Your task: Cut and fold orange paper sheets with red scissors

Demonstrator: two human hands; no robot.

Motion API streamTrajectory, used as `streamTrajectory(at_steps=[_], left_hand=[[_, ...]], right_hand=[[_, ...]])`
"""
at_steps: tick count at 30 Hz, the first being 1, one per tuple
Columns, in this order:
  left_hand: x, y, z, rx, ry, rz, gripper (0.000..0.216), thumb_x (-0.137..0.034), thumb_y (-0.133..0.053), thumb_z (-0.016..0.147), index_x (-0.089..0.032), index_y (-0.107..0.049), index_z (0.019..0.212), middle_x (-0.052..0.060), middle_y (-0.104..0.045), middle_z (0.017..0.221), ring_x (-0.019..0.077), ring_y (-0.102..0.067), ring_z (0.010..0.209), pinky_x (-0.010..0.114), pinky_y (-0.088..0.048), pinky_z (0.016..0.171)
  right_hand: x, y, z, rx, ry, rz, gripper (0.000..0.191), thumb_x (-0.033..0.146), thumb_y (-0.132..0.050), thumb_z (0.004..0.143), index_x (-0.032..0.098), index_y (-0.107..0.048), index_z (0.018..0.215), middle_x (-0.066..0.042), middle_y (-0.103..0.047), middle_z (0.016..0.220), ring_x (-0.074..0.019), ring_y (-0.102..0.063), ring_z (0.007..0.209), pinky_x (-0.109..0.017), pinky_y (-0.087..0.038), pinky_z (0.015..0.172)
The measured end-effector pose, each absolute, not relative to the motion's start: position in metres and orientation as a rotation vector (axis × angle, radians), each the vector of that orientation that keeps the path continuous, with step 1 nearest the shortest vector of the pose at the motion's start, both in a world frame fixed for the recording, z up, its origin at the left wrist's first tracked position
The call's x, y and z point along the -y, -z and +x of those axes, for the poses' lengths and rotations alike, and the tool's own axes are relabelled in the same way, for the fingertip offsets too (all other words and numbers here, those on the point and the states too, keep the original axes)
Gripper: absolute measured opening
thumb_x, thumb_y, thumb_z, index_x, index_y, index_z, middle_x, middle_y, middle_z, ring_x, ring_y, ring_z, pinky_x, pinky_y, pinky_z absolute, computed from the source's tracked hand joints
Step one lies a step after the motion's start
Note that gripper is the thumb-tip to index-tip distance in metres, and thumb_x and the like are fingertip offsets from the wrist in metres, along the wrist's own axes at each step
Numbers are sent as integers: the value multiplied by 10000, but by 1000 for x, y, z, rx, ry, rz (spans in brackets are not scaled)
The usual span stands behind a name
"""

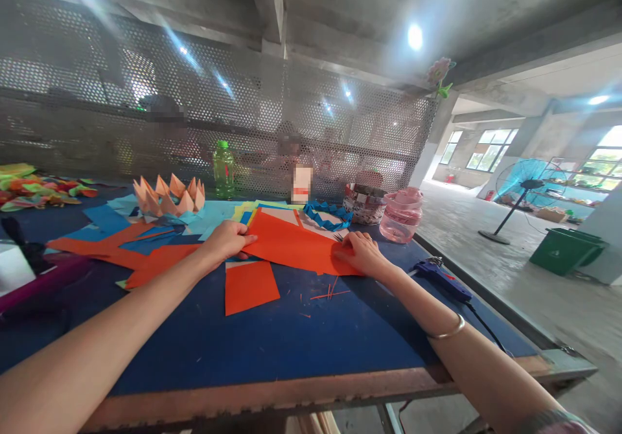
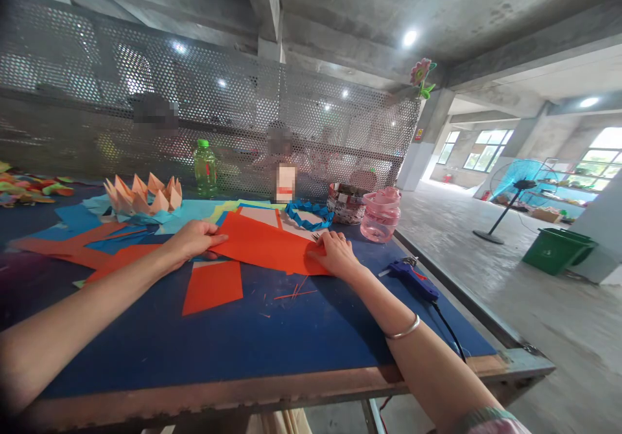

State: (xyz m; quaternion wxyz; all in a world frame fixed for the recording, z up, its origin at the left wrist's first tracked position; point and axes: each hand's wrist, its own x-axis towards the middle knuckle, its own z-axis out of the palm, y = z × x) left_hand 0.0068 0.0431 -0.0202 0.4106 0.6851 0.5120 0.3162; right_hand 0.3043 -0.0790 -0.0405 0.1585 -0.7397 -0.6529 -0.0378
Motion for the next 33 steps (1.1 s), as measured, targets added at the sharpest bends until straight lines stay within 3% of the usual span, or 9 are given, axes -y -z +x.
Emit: streamTrajectory(at_steps=[6, 18, 21, 26, 31, 33], left_hand=[[-39, 16, 9, -1279, -790, 1666, 275, -347, -796, 552, -175, -583, 543, 16, -636, 577, 180, -632, 551, 291, -540, 534], [-28, 13, 15, -1203, -803, 1641, 367, -386, -842, 441, -155, -565, 505, -40, -501, 511, 103, -496, 482, 263, -528, 484], [-26, 12, 15, -1182, -800, 1647, 396, -389, -839, 421, -170, -509, 443, -62, -422, 460, 91, -450, 458, 264, -515, 490], [-27, 13, 14, -1169, -787, 1664, 386, -406, -837, 382, -168, -541, 452, -41, -482, 457, 112, -485, 484, 251, -453, 500], [-25, 15, 15, -1269, -774, 1755, 427, -408, -837, 411, -192, -469, 396, -54, -433, 374, 97, -406, 397, 230, -282, 407], [-23, 14, 14, -1263, -742, 1738, 451, -414, -848, 413, -197, -454, 392, -64, -396, 357, 92, -386, 379, 232, -285, 396]], right_hand=[[80, 39, 300, 1801, 188, -2058, 378, 432, -603, 867, 223, -573, 1181, -111, -584, 1197, -309, -497, 1116, -426, -381, 868], [80, 34, 264, 1943, 347, -1713, 361, 426, -476, 962, 208, -548, 1240, -106, -575, 1267, -281, -477, 1145, -413, -378, 896], [65, 25, 254, 1875, 317, -1722, 346, 436, -530, 937, 220, -561, 1206, -103, -593, 1249, -286, -480, 1156, -407, -372, 890], [40, 15, 238, 1905, 289, -1660, 219, 401, -576, 920, 210, -625, 1017, -64, -686, 1054, -260, -541, 1070, -373, -348, 863], [34, 18, 231, 1833, 298, -1634, 95, 253, -581, 913, 222, -660, 871, -32, -712, 928, -221, -583, 982, -323, -341, 804], [36, 20, 232, 1820, 309, -1647, 125, 203, -567, 907, 226, -678, 855, -30, -718, 915, -217, -588, 979, -317, -343, 800]])
